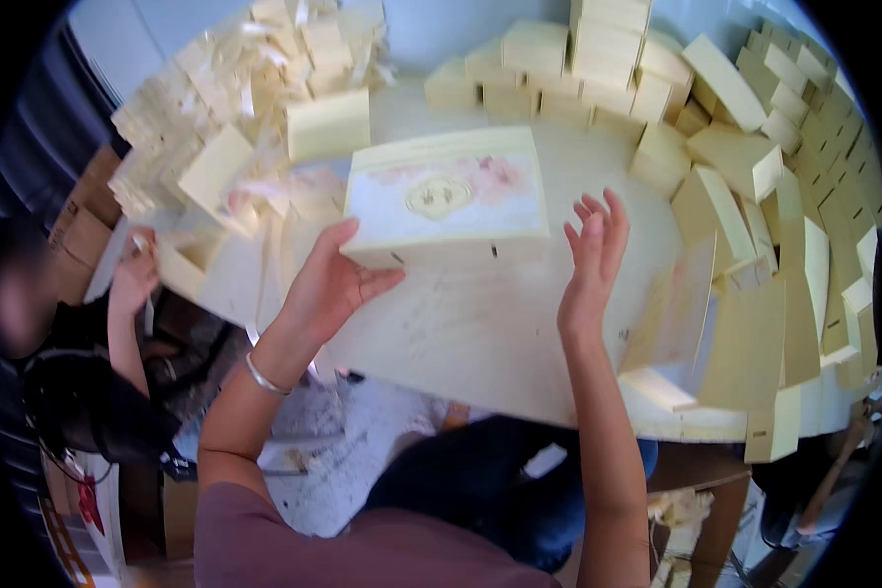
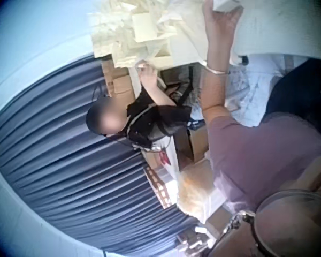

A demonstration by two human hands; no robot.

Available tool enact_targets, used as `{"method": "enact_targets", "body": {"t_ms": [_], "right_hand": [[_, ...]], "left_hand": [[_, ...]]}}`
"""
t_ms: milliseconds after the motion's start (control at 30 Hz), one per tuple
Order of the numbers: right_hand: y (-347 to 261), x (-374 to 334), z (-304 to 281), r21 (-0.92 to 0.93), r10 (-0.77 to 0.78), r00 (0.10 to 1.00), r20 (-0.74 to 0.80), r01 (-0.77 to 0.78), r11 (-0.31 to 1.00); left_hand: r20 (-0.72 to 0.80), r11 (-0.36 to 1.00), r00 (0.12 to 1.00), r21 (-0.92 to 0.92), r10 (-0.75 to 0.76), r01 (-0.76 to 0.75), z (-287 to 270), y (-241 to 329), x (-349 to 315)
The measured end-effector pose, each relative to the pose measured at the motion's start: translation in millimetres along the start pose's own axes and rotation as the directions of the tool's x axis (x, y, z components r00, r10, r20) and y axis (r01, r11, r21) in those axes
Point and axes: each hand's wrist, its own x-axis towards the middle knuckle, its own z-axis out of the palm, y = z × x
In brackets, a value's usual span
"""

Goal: The person repeatedly picks up small beige cardboard boxes, opens them, places a white ribbon inside, and closes them. The person handles the boxes one at a time and stacks the finished boxes on the table.

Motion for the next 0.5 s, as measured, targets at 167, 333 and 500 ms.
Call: {"method": "enact_targets", "body": {"t_ms": [167, 333, 500], "right_hand": [[-37.4, -58.1, -34.1, -0.339, 0.193, 0.929, 0.316, -0.079, 0.937], [-69.5, -98.9, -53.1, -0.742, 0.481, 0.814, 0.326, -0.095, 0.664], [-59.2, -65.2, -61.2, -0.742, -0.149, 0.935, 0.322, 0.347, 0.574]], "left_hand": [[-0.011, 0.954, 0.966, 0.157, -0.258, 0.257, -23.1, -43.3, -44.2], [0.173, 0.248, 0.895, 0.924, 0.410, -0.293, -34.8, -41.8, 15.0], [0.268, -0.004, 0.783, 0.947, 0.561, -0.322, 22.7, -22.1, -7.5]]}}
